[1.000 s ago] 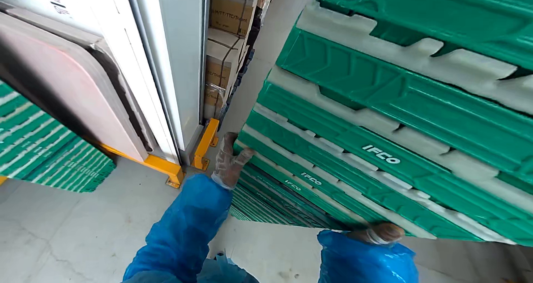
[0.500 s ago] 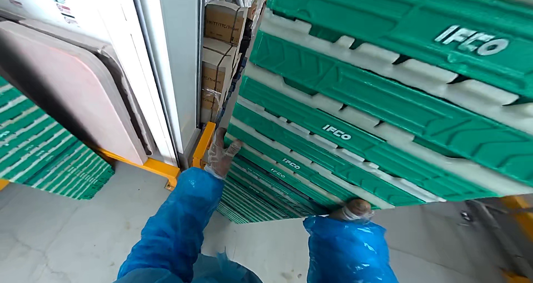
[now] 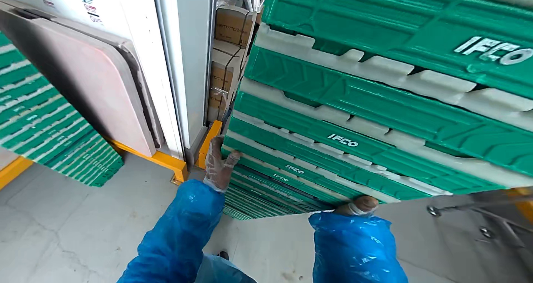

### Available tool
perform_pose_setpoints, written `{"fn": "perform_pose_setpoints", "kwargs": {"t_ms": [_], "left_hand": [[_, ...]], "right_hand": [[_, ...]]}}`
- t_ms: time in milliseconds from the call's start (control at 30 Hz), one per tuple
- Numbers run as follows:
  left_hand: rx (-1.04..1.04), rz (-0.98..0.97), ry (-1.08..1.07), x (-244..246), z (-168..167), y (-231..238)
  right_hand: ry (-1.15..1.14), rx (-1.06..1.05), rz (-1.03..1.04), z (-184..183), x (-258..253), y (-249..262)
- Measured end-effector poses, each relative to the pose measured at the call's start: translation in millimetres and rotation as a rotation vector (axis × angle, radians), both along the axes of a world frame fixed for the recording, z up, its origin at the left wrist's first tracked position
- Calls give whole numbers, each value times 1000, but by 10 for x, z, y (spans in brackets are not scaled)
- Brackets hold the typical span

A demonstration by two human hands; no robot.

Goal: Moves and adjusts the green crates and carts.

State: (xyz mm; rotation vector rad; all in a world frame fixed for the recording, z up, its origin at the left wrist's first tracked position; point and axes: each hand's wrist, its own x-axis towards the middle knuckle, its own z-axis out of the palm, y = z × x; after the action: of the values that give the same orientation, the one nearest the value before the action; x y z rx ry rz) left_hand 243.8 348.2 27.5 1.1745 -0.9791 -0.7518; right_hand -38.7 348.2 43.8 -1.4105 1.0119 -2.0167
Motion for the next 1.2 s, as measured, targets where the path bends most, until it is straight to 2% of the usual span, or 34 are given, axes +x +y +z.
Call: {"fn": "perform_pose_setpoints", "kwargs": {"t_ms": [100, 167, 267, 367, 500, 600, 733, 867, 1000, 1133, 1200], "left_hand": [[25, 20, -11, 116, -6, 117], [50, 10, -11, 226, 28, 90], [113, -11, -34, 410, 89, -61], [63, -69, -23, 555, 70, -305], [-18, -102, 49, 778, -37, -475], [41, -214, 110, 983, 32, -530], [8, -317, 136, 1195, 73, -622], [23, -343, 151, 1175, 129, -479], [36, -326, 152, 1122, 171, -179], [82, -210, 68, 1058, 123, 285], [65, -175, 110, 1056, 62, 494]], "right_hand": [[0, -1, 44, 24, 118, 17], [20, 35, -12, 88, 259, 15], [168, 250, -284, 251, 571, 131], [297, 424, -515, 304, 784, 214], [411, 285, -612, 193, 1093, 422], [469, 216, -708, 115, 1348, 568], [508, 140, -771, 78, 1586, 704], [457, 128, -751, 103, 1608, 832], [167, 73, -455, 115, 1390, 838], [121, 70, -229, 146, 1098, 877], [119, 38, -153, 154, 1088, 975]]}}
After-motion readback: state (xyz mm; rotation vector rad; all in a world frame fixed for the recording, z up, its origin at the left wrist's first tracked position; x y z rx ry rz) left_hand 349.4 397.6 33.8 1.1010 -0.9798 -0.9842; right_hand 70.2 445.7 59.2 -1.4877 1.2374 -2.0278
